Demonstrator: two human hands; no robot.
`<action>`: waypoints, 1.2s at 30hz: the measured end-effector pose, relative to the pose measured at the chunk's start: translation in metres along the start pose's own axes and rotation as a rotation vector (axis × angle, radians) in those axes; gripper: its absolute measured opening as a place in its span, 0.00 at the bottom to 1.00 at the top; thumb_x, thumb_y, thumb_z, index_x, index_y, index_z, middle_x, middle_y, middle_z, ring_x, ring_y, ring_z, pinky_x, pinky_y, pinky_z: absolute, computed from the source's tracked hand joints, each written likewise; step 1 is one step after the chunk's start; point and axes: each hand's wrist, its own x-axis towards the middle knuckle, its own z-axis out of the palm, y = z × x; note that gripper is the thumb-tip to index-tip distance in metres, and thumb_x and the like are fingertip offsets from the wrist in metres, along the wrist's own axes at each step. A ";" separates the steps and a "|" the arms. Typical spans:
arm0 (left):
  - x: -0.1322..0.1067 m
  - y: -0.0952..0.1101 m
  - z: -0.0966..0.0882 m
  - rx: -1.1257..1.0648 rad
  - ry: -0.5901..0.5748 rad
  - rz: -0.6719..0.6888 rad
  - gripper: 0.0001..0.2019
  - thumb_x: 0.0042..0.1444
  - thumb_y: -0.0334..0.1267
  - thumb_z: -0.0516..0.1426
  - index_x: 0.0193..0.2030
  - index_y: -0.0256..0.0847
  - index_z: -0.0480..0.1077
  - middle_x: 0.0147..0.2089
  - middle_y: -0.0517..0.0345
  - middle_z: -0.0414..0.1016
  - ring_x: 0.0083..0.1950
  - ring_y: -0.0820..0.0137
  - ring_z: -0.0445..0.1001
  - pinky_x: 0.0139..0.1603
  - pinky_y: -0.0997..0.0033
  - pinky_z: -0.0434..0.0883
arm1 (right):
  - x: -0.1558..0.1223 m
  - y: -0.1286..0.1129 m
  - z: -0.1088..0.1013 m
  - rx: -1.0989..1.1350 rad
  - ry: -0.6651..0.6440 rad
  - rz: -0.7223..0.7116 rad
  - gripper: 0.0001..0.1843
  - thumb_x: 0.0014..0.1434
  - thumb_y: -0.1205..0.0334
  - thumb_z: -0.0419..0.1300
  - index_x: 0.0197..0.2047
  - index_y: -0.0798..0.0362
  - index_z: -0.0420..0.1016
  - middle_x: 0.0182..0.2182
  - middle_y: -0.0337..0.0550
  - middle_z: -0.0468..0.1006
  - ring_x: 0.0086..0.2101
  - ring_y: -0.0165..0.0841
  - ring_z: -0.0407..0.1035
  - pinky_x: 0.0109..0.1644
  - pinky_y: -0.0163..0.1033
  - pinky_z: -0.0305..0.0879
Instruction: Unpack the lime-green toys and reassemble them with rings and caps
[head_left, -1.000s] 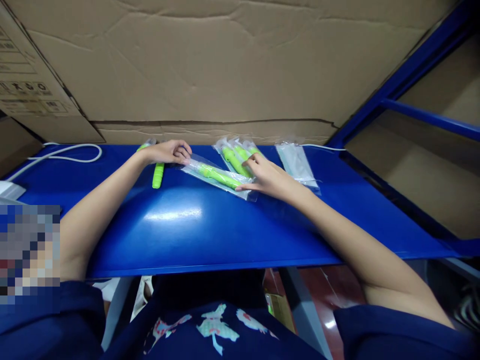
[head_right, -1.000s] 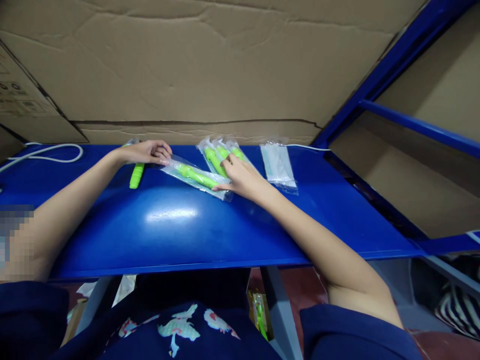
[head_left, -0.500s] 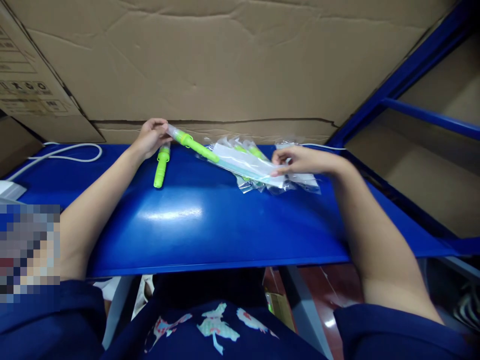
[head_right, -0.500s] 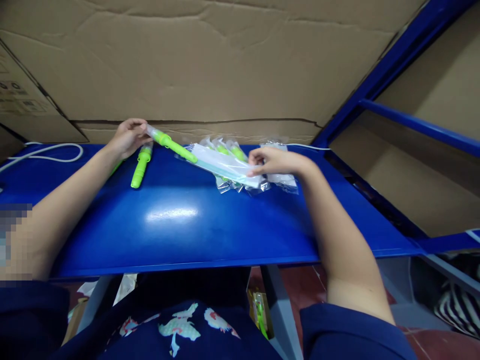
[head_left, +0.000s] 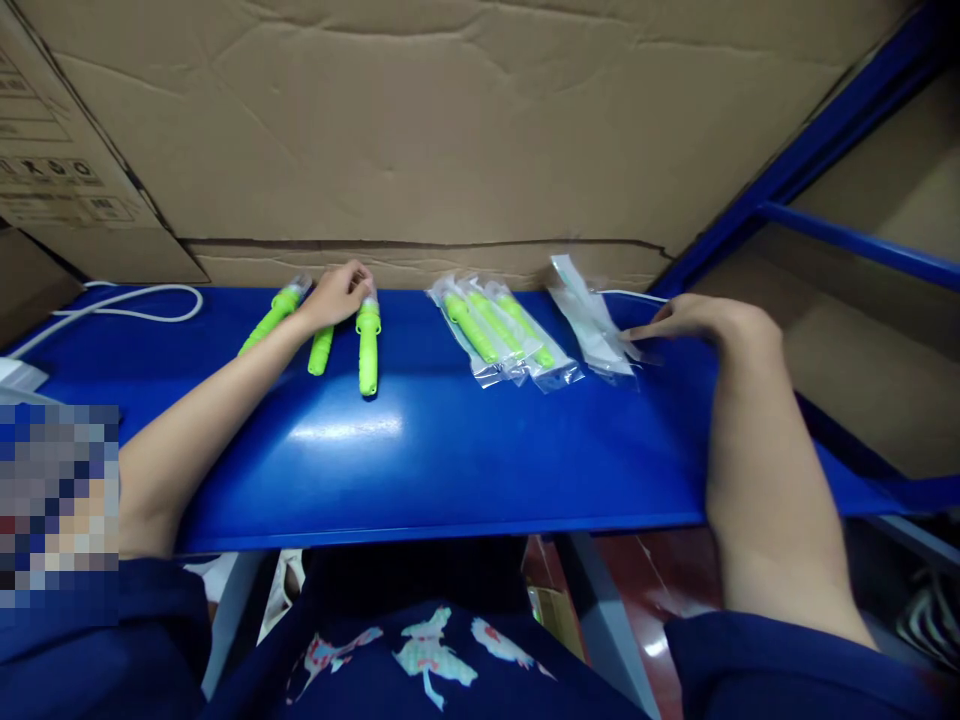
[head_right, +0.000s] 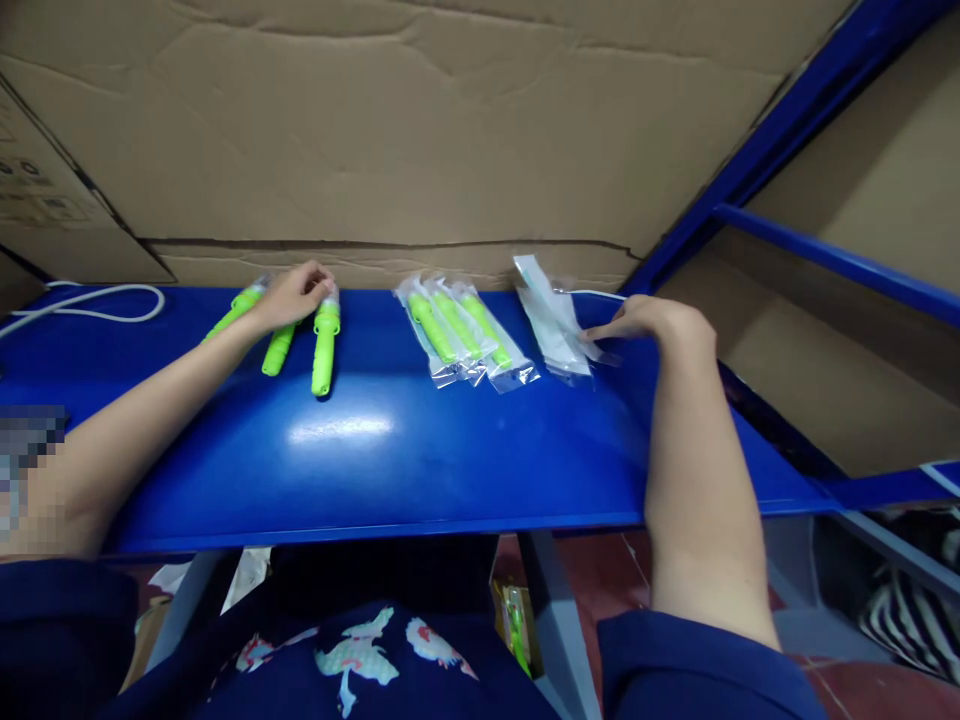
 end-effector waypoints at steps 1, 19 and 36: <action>-0.002 0.002 0.001 0.048 -0.038 0.020 0.13 0.61 0.41 0.51 0.47 0.39 0.70 0.48 0.49 0.79 0.50 0.62 0.77 0.58 0.60 0.71 | 0.001 -0.008 0.006 -0.007 0.009 0.014 0.29 0.63 0.34 0.54 0.41 0.54 0.74 0.34 0.53 0.75 0.39 0.45 0.71 0.41 0.47 0.66; -0.020 0.046 0.011 0.492 -0.445 0.168 0.19 0.58 0.44 0.54 0.56 0.49 0.72 0.72 0.50 0.56 0.71 0.52 0.59 0.68 0.46 0.58 | 0.016 -0.098 0.096 -0.089 -0.147 0.094 0.25 0.60 0.38 0.60 0.31 0.55 0.70 0.37 0.55 0.71 0.39 0.46 0.70 0.45 0.49 0.66; -0.019 0.034 0.018 0.490 -0.166 0.286 0.21 0.64 0.54 0.51 0.51 0.42 0.73 0.54 0.47 0.77 0.60 0.53 0.70 0.66 0.44 0.51 | 0.010 -0.123 0.089 0.546 -0.154 -0.207 0.19 0.63 0.53 0.54 0.23 0.51 0.55 0.22 0.36 0.61 0.24 0.27 0.54 0.30 0.36 0.50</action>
